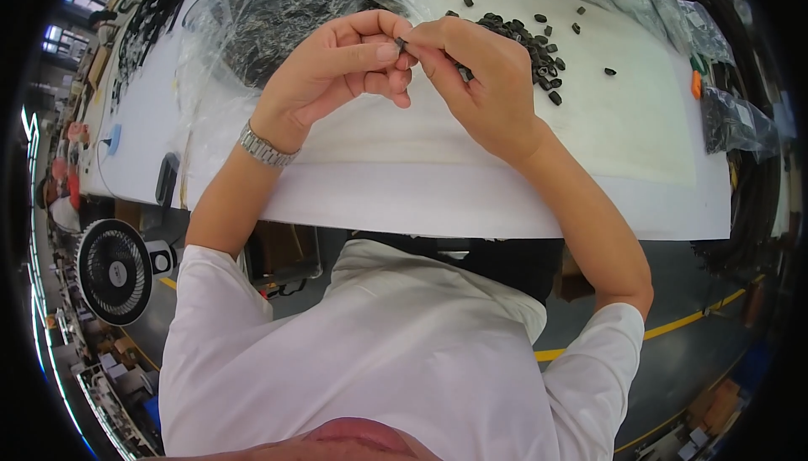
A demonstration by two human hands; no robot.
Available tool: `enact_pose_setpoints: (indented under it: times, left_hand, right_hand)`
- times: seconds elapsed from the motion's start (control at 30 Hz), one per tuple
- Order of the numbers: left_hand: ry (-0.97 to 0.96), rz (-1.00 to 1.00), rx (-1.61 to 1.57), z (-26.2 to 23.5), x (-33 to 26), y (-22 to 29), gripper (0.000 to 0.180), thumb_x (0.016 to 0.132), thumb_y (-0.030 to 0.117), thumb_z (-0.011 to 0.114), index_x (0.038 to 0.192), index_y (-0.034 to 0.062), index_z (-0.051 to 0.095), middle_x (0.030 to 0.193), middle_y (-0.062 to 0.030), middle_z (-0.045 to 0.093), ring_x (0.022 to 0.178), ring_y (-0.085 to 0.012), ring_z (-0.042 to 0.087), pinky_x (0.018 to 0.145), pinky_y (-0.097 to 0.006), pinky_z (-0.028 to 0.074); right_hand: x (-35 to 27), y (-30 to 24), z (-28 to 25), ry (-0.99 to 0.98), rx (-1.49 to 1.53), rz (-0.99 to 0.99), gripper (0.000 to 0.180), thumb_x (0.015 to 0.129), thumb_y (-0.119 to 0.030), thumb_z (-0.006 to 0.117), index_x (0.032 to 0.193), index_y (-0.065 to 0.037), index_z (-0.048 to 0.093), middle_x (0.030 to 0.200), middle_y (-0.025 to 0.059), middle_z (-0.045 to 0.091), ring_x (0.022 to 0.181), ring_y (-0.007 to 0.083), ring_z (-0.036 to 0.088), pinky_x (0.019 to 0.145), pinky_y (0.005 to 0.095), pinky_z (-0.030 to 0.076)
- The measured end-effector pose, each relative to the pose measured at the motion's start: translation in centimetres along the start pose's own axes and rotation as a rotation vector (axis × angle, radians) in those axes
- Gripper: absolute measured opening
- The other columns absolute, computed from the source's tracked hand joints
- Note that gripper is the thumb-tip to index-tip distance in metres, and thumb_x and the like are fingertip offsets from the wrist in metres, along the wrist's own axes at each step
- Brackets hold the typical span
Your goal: The recorder is manually assembling small black plastic or rubber hardware components on a workbench in a factory setting.
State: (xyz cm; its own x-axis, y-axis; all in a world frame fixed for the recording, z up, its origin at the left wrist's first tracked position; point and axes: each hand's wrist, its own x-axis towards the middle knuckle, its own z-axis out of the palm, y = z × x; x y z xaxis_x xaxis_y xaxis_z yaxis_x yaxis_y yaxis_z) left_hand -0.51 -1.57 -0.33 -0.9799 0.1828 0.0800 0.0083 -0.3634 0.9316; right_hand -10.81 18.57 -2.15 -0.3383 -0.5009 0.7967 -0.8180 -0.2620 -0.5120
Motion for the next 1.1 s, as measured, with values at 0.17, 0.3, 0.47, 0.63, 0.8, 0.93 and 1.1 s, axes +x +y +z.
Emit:
enact_pose_setpoints:
  times: [0.17,0.3,0.47,0.63,0.8,0.93,1.1]
  left_hand:
    - [0.073,0.052,0.215,1.3,-0.7,1.2,0.019,0.102,0.011,0.069,0.116,-0.0012,0.064,0.104,-0.0118,0.074,0.087,-0.0170,0.077,0.083,-0.035,0.066]
    - [0.309,0.261,0.628,2.3,-0.5,0.2,0.015,0.097,0.003,0.071,0.111,-0.0026,0.066,0.098,-0.0104,0.076,0.088,-0.0162,0.078,0.082,-0.032,0.065]
    - [0.469,0.532,1.121,3.5,-0.7,-0.2,0.014,0.091,-0.002,0.073,0.105,-0.0024,0.069,0.095,-0.0081,0.077,0.086,-0.0146,0.077,0.080,-0.028,0.064]
    - [0.515,0.568,1.297,3.5,-0.5,-0.7,0.015,0.089,-0.002,0.075,0.104,-0.0006,0.072,0.091,-0.0076,0.078,0.084,-0.0139,0.077,0.076,-0.027,0.064]
    - [0.486,0.457,1.246,3.4,-0.5,-0.7,0.013,0.091,-0.001,0.073,0.103,-0.0019,0.071,0.090,-0.0065,0.077,0.083,-0.0114,0.076,0.074,-0.026,0.062]
    - [0.322,0.080,0.768,2.4,-0.7,1.1,0.014,0.094,0.000,0.069,0.107,-0.0043,0.068,0.092,-0.0078,0.075,0.085,-0.0111,0.075,0.074,-0.025,0.061]
    - [0.364,0.253,0.799,2.6,-0.4,-0.1,0.015,0.096,0.000,0.068,0.109,-0.0049,0.066,0.095,-0.0092,0.075,0.087,-0.0126,0.076,0.075,-0.025,0.061]
  right_hand:
    - [-0.2,-0.9,0.2,-0.018,0.120,0.199,0.012,0.098,0.005,0.068,0.107,0.001,0.074,0.090,0.0068,0.076,0.075,0.0121,0.071,0.065,0.0254,0.057]
    - [-0.1,-0.9,1.0,0.021,0.198,0.385,0.013,0.098,-0.001,0.071,0.110,0.001,0.075,0.092,0.0059,0.078,0.078,0.0117,0.073,0.071,0.0261,0.059]
    - [0.1,-1.4,1.2,-0.005,0.105,0.342,0.015,0.096,-0.006,0.074,0.109,0.001,0.076,0.091,0.0064,0.079,0.080,0.0119,0.075,0.076,0.0266,0.060]
    - [0.2,-1.6,1.1,-0.013,-0.012,0.337,0.017,0.096,-0.008,0.074,0.111,0.000,0.076,0.091,0.0093,0.079,0.082,0.0156,0.076,0.076,0.0270,0.060]
    - [0.3,-0.3,0.5,-0.138,-0.066,0.291,0.019,0.098,-0.008,0.070,0.115,0.000,0.074,0.093,0.0104,0.079,0.084,0.0179,0.079,0.075,0.0266,0.060]
    - [0.4,0.1,0.0,-0.240,0.298,0.493,0.018,0.100,-0.007,0.067,0.113,0.004,0.073,0.094,0.0111,0.080,0.086,0.0159,0.079,0.074,0.0262,0.060]
    - [0.6,-0.9,0.4,-0.195,0.176,0.509,0.019,0.100,-0.009,0.068,0.111,0.005,0.073,0.092,0.0110,0.080,0.083,0.0144,0.079,0.073,0.0258,0.060]
